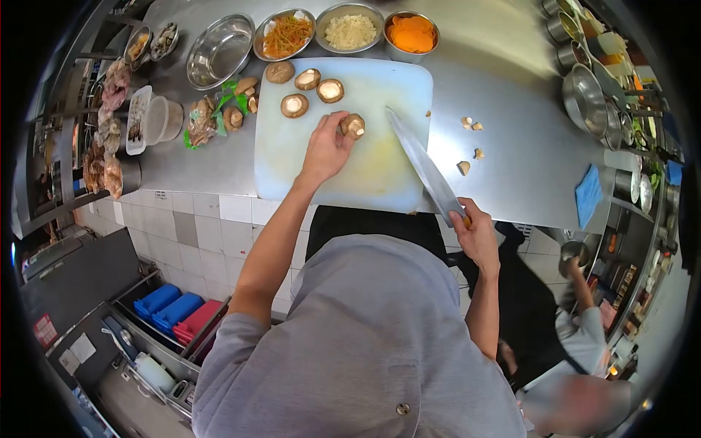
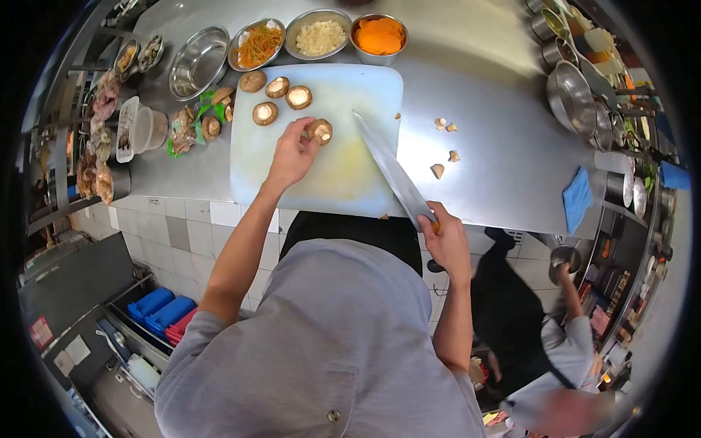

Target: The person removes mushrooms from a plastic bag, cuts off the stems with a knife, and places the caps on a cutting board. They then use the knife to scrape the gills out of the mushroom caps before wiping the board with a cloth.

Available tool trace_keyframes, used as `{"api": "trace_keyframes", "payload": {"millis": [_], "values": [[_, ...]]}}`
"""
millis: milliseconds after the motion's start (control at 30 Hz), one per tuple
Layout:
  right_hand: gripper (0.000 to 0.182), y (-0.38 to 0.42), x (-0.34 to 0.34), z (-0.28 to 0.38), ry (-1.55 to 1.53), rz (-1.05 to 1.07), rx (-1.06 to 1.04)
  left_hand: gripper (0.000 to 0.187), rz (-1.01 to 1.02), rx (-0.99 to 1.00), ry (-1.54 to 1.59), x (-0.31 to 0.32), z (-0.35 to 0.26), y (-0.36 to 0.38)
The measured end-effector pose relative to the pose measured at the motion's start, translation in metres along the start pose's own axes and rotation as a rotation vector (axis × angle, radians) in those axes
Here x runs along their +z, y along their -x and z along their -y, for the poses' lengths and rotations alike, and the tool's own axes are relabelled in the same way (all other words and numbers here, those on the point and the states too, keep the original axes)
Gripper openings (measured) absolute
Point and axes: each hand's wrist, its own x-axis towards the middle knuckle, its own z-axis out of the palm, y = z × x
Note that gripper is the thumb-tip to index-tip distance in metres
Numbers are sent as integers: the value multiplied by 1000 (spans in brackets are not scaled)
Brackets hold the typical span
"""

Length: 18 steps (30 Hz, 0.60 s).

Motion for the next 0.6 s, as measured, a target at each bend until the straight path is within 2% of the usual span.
{"api": "trace_keyframes", "payload": {"millis": [67, 267, 367, 467, 600], "values": [[30, -4, -2, 1, 25, 18, -20, 53, -134, 128, -78, 3, 3, 2], [30, -17, -6, 5, 37, 39, -107, 43, -193, 166, -18, 12, 4, 6], [31, -25, -10, 2, 11, 89, -92, 38, -169, -9, 249, 16, 6, 7], [32, -31, -15, 2, 37, 125, -139, 36, -329, 238, -15, 22, 17, 15], [31, -40, -18, -3, 27, 149, -223, 36, -359, 203, 25, 26, 17, 13]]}}
